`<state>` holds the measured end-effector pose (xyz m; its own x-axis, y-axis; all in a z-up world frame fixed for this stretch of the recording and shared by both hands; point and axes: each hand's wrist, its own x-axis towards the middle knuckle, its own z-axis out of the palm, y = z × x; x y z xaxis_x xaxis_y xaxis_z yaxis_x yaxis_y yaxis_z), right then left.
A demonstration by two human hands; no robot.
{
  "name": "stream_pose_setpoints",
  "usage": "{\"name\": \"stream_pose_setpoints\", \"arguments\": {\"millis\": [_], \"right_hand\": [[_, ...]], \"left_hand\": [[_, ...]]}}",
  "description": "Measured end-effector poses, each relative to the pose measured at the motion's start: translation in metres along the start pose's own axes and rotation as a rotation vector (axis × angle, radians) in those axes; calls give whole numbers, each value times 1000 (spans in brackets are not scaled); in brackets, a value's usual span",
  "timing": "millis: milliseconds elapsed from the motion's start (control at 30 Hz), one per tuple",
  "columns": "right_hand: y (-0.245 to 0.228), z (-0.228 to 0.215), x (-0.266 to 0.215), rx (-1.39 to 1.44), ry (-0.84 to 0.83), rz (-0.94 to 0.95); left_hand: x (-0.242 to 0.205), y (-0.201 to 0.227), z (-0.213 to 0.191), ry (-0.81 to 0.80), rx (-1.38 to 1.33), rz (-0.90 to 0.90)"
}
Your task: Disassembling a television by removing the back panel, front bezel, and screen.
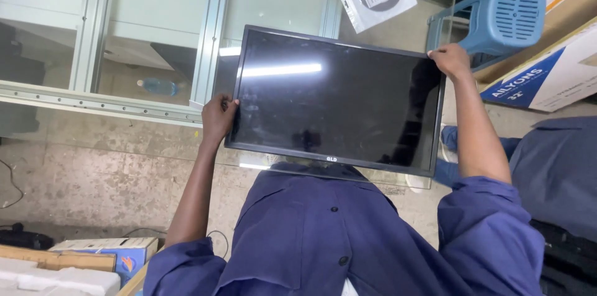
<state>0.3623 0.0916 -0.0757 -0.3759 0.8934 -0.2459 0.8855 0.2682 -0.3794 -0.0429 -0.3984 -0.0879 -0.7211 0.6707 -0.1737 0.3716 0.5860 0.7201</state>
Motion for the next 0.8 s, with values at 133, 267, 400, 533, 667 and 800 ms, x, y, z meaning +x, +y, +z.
{"name": "stream_pose_setpoints", "arguments": {"millis": [133,267,400,533,667,800], "right_hand": [[-29,-26,-17,33,-119,35],[-27,-36,-26,70,-111,-114],[-23,-36,-19,23,-45,-247],[-26,-51,-24,125,21,-400],[-44,-57,-33,133,-178,-271],[-70,-61,-44,101,-226,-136]], "left_hand": [[1,-1,-5,-20,-29,3],[4,3,-9,-46,-48,14],[3,7,-8,-50,-75,-20],[4,13,-9,-48,-20,2],[6,5,-1,7,19,131],[5,3,1,44,130,228]]}}
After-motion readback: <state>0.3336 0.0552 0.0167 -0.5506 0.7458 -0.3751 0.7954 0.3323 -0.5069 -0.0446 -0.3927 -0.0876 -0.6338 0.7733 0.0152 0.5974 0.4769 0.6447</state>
